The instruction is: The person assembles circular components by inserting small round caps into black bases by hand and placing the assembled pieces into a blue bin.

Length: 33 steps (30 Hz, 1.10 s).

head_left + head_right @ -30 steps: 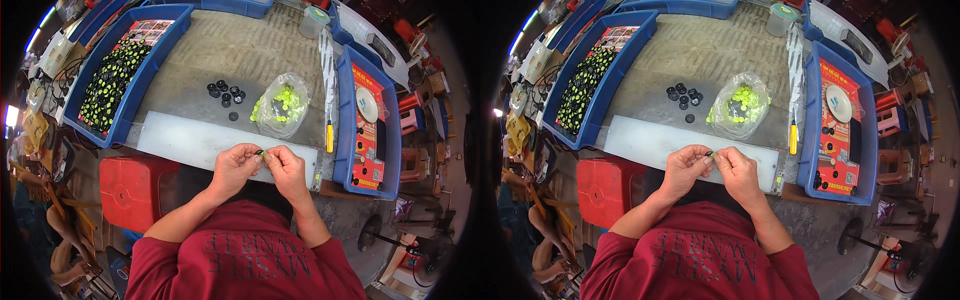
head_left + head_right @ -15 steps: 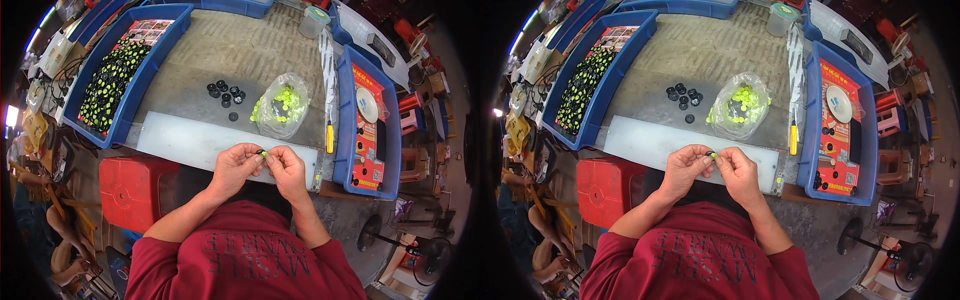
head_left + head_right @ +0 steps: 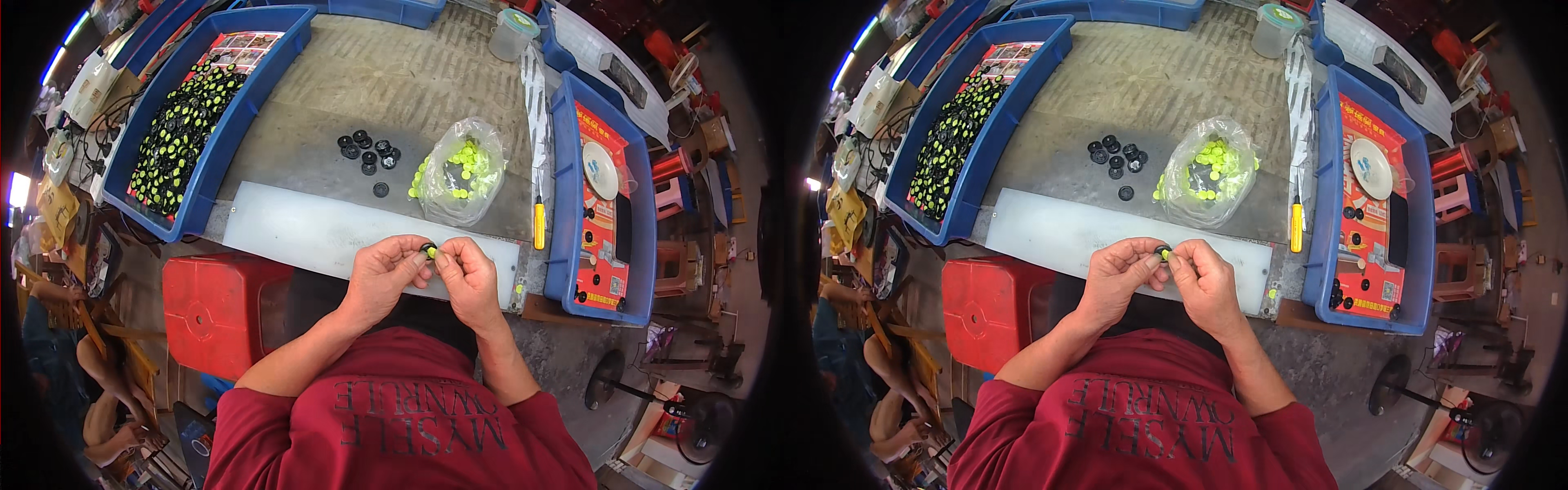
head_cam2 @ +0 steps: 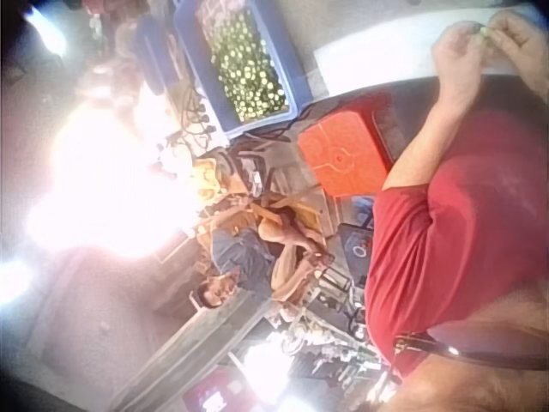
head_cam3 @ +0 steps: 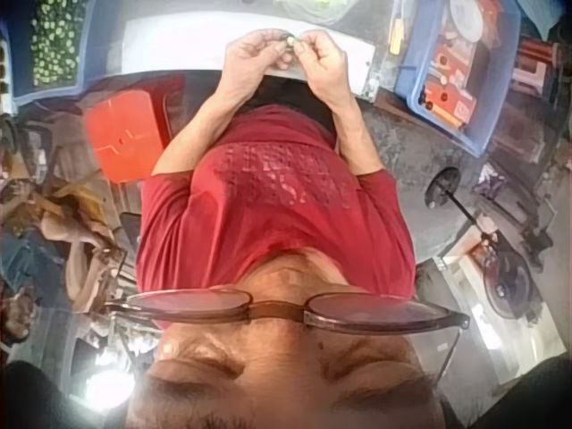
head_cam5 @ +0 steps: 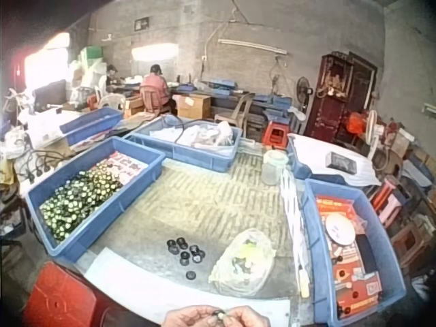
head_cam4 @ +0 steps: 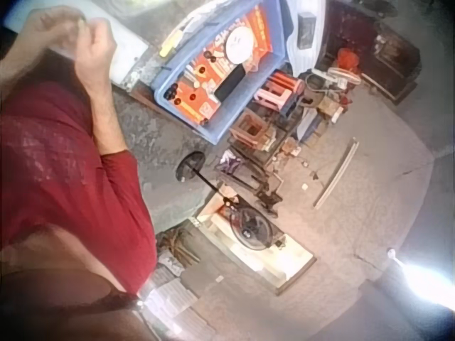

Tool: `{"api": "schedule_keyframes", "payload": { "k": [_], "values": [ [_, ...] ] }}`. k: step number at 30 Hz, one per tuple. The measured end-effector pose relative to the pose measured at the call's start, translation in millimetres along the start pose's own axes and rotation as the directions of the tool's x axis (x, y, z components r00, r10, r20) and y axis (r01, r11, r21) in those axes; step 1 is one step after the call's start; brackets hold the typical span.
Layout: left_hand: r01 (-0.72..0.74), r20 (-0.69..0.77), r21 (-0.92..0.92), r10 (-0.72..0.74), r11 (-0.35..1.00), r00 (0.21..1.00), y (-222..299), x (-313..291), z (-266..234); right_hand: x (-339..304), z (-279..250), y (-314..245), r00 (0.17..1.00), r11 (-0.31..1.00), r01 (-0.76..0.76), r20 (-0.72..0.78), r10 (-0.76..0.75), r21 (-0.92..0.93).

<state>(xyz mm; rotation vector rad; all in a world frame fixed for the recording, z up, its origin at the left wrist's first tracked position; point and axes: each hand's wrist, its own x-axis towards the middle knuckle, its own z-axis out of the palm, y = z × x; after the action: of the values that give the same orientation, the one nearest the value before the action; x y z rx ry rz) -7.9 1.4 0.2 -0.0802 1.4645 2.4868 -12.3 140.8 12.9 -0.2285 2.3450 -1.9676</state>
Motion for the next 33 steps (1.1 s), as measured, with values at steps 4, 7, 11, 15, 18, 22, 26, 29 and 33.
{"api": "schedule_keyframes", "payload": {
  "k": [4,7,11,15,18,22,26,29,33],
  "values": [
    [0.015,0.036,0.002,-0.015,1.0,0.999,1.3,-0.6,-0.3,-0.1,-0.9,0.4,1.0,1.0,0.004,0.014,-0.004,0.017],
    [0.005,0.007,0.009,-0.005,1.0,1.0,-0.2,-0.5,-0.1,-0.3,-1.2,1.8,1.0,1.0,-0.002,0.022,0.002,0.02],
    [0.008,0.01,0.005,-0.008,1.0,1.0,0.2,-0.8,-0.2,-1.5,-0.9,1.2,1.0,1.0,0.0,0.024,0.0,0.018],
    [0.007,0.014,0.004,-0.007,1.0,1.0,0.8,-1.2,-0.2,-1.6,-1.2,1.2,0.999,0.999,-0.012,0.036,0.011,0.039],
    [0.007,0.011,0.016,-0.007,1.0,1.0,0.3,-1.5,-0.5,-0.8,0.5,1.3,0.999,0.999,-0.013,0.035,0.011,0.053],
    [0.001,0.006,0.017,-0.001,1.0,1.0,0.4,-2.0,-0.4,-0.5,-0.2,-0.5,0.999,0.999,-0.038,0.036,0.037,0.021],
    [-0.014,0.007,0.012,0.014,1.0,1.0,-0.5,-1.6,-0.4,-0.1,0.1,-1.6,0.999,0.999,-0.043,0.021,0.043,0.009],
    [-0.02,-0.002,0.038,0.02,0.999,1.0,-1.3,-1.5,-0.7,-0.2,0.0,-0.8,0.998,0.998,-0.068,0.015,0.068,0.008],
    [-0.023,0.001,0.028,0.023,0.999,1.0,-1.0,-1.5,-0.6,0.9,0.4,-3.3,0.999,0.998,-0.046,0.005,0.047,-0.042]
  ]
}}
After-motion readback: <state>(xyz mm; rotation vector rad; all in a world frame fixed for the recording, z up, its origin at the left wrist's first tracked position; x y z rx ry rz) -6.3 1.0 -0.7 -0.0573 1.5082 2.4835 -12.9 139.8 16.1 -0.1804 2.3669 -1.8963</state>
